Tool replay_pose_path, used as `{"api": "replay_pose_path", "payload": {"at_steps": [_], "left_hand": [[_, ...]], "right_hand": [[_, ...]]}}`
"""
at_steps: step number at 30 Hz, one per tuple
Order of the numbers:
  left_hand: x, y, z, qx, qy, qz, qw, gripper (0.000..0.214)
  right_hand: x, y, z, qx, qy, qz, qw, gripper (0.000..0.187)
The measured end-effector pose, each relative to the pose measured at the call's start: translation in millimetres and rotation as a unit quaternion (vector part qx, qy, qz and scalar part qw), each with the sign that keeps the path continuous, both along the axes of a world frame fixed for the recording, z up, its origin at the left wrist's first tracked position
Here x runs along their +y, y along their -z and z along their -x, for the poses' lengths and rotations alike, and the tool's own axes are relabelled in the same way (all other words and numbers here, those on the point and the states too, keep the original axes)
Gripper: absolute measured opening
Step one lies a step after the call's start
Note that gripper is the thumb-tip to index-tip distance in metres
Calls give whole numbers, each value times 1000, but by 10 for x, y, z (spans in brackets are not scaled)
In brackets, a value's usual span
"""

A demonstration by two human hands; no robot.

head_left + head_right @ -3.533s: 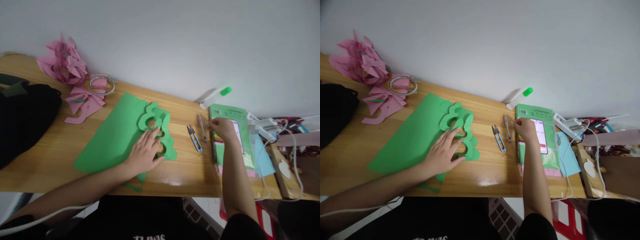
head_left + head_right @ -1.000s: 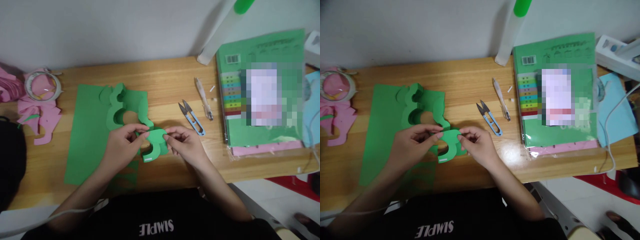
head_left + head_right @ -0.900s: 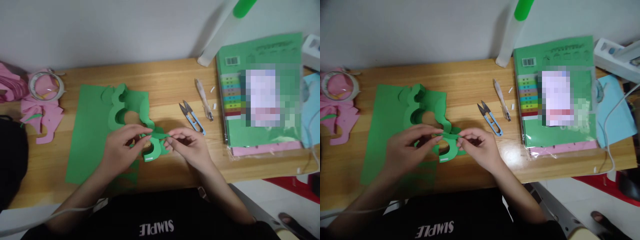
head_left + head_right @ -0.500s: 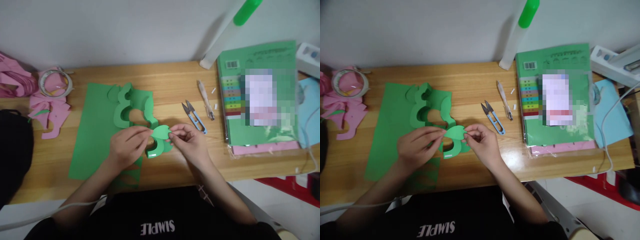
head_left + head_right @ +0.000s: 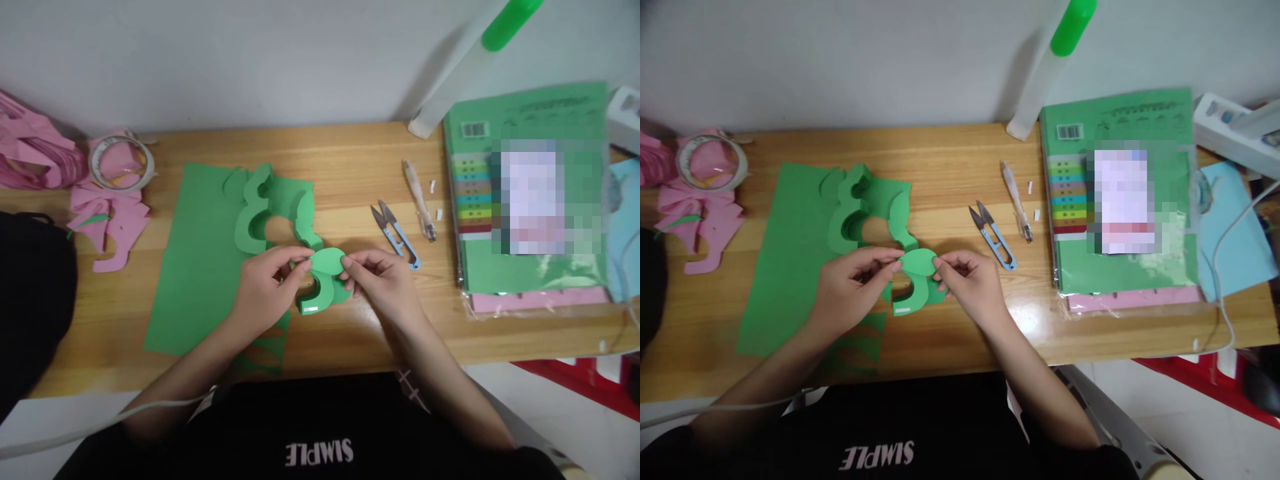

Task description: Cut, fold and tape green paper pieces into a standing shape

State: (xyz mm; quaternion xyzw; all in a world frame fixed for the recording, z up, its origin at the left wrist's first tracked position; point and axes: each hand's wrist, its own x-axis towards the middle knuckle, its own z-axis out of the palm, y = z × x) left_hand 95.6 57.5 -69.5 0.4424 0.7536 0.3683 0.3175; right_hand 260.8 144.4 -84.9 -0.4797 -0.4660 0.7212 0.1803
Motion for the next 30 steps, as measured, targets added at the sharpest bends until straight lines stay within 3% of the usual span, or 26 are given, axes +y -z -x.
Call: {"api": "replay_pose_path", "payload": {"at_steps": [6, 30], "left_hand": [[-19, 14, 5, 12, 1, 1, 1000, 15], [-45, 136, 2, 47, -12, -6, 999, 10]], "right_hand": [[10, -29, 15, -39, -30, 25, 999, 45], [7, -6, 61, -64, -28, 50, 996, 31]]}}
